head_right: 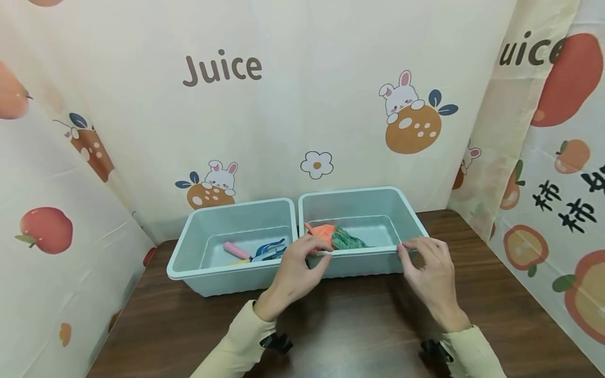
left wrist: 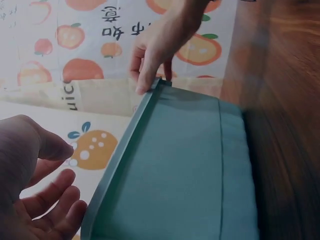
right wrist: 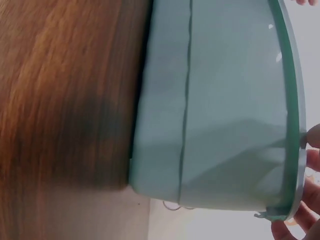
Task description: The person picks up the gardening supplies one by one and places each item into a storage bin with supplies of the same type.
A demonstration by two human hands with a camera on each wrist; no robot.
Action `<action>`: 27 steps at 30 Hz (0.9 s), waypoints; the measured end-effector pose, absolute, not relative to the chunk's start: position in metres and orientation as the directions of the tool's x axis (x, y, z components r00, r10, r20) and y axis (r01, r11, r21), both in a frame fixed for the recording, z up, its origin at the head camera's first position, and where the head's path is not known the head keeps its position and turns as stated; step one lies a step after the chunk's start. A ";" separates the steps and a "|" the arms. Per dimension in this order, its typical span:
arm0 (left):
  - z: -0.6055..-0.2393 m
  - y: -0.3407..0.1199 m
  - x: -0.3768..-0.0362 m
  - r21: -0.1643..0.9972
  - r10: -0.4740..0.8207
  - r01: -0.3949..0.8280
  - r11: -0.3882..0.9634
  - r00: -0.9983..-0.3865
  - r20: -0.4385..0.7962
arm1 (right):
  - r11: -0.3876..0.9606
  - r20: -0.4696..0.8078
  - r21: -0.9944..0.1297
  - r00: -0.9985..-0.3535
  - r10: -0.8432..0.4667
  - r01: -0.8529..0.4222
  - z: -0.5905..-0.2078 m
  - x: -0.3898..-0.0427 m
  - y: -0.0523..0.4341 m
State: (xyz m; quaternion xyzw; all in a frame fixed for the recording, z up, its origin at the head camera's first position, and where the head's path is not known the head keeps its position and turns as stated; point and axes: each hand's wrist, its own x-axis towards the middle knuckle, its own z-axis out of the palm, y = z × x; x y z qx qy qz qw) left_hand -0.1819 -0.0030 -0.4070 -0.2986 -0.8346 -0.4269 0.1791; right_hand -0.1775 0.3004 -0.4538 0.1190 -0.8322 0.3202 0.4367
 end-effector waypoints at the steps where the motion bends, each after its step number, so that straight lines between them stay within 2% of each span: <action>1: -0.408 -0.006 -0.180 0.599 0.349 0.649 0.469 -0.759 0.549 | 0.768 0.797 -0.435 -0.598 0.085 -0.470 -0.453 -0.176 0.299; 8: -0.412 -0.028 -0.162 0.555 0.382 0.656 0.511 -0.752 0.537 | 0.784 0.782 -0.441 -0.616 0.096 -0.436 -0.445 -0.164 0.291; 16: -0.410 -0.073 -0.145 0.382 0.389 0.685 0.621 -0.692 0.608 | 0.792 0.788 -0.383 -0.616 0.012 -0.474 -0.434 -0.153 0.272; 23: -0.412 -0.117 -0.130 0.282 0.367 0.597 0.751 -0.732 0.574 | 0.829 0.722 -0.328 -0.686 -0.090 -0.453 -0.430 -0.143 0.270; 27: -0.409 -0.137 -0.123 0.228 0.341 0.534 0.814 -0.757 0.558 | 0.845 0.718 -0.276 -0.682 -0.135 -0.458 -0.426 -0.140 0.271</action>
